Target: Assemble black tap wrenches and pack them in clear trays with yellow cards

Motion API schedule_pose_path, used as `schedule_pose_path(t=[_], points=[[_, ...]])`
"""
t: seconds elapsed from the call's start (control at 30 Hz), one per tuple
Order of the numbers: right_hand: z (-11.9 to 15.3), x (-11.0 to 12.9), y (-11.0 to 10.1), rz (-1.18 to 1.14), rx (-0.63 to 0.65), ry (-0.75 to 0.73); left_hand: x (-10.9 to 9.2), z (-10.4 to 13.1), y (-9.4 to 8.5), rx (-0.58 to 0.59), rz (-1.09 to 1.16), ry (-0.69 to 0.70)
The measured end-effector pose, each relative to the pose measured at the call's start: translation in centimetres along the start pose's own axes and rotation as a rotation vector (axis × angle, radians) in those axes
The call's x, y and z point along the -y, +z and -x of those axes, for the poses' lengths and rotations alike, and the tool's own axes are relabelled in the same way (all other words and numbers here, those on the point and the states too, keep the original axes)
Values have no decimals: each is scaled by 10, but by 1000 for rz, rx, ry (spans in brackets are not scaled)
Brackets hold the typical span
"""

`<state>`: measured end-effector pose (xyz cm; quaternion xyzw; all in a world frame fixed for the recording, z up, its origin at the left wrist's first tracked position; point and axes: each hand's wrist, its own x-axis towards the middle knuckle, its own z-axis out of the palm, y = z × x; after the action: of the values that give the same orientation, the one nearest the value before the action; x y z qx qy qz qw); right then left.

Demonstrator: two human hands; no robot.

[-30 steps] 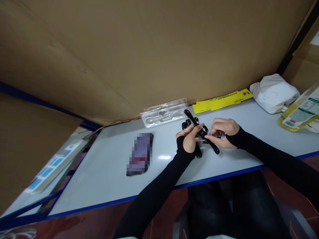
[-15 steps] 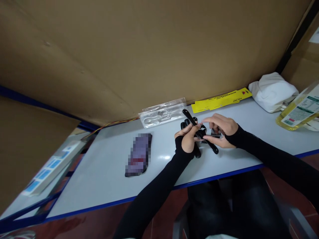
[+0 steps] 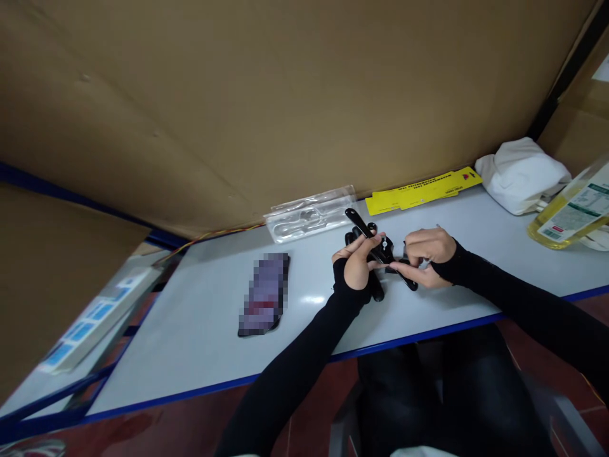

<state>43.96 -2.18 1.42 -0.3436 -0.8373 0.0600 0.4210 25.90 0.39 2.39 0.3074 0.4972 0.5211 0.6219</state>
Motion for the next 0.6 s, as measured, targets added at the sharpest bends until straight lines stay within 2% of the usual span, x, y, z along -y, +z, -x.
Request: schedule_pose_path(t=[0.13, 0.23, 0.33, 0.43, 0.6], points=[[-1, 0, 1, 26, -30, 59, 0, 0, 0, 4, 4, -8], [-2, -1, 3, 105, -71, 24, 0, 0, -1, 5, -4, -18], [-3, -1, 2, 89, -107, 43, 0, 0, -1, 4, -4, -27], [-3, 0, 0, 26, -77, 83, -1, 0, -1, 0, 5, -23], [-1, -2, -4, 49, -15, 19, 0, -1, -1, 0, 2, -20]])
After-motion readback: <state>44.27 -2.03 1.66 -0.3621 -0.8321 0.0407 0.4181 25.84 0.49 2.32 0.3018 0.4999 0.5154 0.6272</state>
